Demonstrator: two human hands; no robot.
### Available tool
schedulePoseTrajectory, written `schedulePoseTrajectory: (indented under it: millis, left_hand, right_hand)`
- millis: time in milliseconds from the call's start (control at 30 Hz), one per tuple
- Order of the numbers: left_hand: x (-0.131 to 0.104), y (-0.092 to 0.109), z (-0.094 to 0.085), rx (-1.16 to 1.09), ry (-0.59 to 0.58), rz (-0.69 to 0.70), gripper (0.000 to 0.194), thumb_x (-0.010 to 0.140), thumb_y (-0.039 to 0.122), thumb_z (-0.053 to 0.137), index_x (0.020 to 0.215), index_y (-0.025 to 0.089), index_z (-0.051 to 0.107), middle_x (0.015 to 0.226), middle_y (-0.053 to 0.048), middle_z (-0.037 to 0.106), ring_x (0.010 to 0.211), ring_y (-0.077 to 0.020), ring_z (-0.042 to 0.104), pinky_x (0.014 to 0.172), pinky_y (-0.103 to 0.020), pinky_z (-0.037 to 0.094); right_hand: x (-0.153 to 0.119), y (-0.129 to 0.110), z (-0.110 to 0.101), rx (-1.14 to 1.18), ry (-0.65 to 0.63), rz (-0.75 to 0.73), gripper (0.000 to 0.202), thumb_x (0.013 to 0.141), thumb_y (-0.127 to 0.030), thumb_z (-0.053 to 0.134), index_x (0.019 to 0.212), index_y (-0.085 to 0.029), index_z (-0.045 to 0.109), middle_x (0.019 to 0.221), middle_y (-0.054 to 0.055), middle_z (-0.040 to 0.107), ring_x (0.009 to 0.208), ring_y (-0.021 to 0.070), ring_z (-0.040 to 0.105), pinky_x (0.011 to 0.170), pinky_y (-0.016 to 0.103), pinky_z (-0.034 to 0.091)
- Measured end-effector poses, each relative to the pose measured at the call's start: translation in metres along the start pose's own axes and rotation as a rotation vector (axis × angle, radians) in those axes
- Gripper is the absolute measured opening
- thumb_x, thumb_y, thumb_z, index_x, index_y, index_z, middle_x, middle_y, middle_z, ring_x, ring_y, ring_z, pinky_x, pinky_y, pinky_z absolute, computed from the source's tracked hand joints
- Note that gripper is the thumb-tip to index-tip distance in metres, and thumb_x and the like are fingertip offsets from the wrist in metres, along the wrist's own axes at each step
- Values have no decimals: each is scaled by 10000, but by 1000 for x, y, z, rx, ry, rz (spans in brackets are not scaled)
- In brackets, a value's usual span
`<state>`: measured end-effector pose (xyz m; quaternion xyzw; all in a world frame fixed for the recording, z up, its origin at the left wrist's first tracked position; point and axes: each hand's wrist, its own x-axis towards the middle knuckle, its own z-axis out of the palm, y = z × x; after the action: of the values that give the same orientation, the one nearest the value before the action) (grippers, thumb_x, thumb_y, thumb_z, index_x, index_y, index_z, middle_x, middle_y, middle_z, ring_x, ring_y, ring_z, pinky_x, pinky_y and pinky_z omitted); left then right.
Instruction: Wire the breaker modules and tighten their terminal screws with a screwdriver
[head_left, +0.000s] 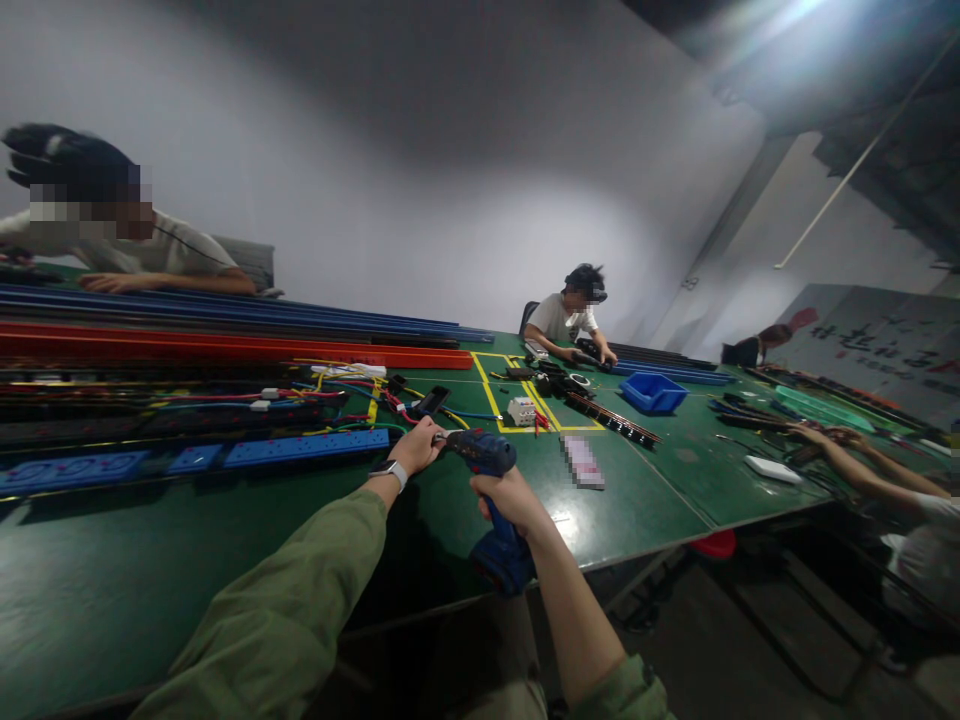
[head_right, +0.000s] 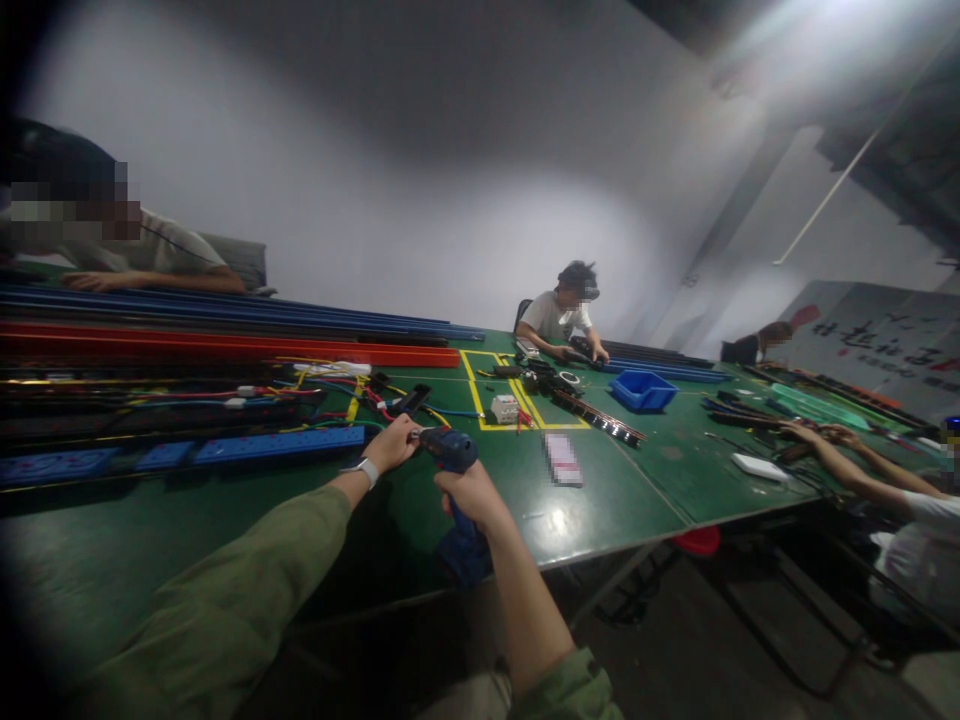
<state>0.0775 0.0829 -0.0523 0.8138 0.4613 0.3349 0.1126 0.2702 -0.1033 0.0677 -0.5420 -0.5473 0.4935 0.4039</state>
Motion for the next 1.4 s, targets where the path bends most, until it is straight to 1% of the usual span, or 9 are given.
schedulePoseTrajectory:
  millis: [100,267,500,767,900,1033,1167,1400]
  left_hand:
    - [1,-1,0,-15,0,14,164,886,302,600,959,199,704,1046,-60,578,873,-159,602,843,-281,490]
    - [3,-3,1,-58,3,44,157,872,272,605,962,190,704,1028,-60,575,878,-158,602,873,-290,503]
    - [3,-3,1,-64,8,62,143,869,256,597,947,183,692,1034,-65,574,880,-160,604,898,-305,510]
    - [3,-2,-1,-62,3,53,158,877,270,578,949,189,693,1020,-57,568,869,-156,604,907,-303,514]
    - [2,0,-3,-85,-9,27,151,861,254,602,956,192,702,1027,-56,572,871,-153,597,911,-299,513]
    - [2,2,-4,-96,-10,7,161,851,240,616,972,197,712,1031,-57,577,882,-153,592,924,-302,506]
    - [2,1,-4,-91,-6,23,193,863,247,605,1011,195,718,1053,-64,575,883,-156,593,934,-314,504]
    - [3,-1,-2,-52,-20,47,212,881,272,592,1036,181,706,1064,-73,563,902,-166,601,938,-316,502]
  right_hand:
    - [0,0,0,12,-5,3,143,692,-208,600,823,-190,547,443,-86,464,384,115,480,402,215,333]
    - [1,0,-1,11,-14,-6,184,684,-194,595,865,-186,565,457,-92,465,379,109,473,405,212,333]
    - [2,0,-2,2,-20,17,145,698,-196,596,837,-190,553,445,-85,464,382,116,482,406,212,337]
    - [1,-2,-1,20,-24,11,151,694,-181,597,836,-191,543,462,-85,468,386,111,482,409,210,339]
    - [0,-3,0,17,-15,22,123,701,-188,594,808,-193,532,449,-79,468,378,112,473,408,213,329]
    - [-2,-6,1,6,-8,36,137,704,-184,597,827,-192,537,451,-79,470,373,111,468,410,215,328]
    - [-3,-8,1,7,-4,35,149,712,-182,593,852,-190,542,457,-80,473,383,113,476,416,213,333]
    - [-5,-8,0,-4,-3,63,108,715,-185,588,815,-187,547,449,-69,482,378,102,452,417,209,324]
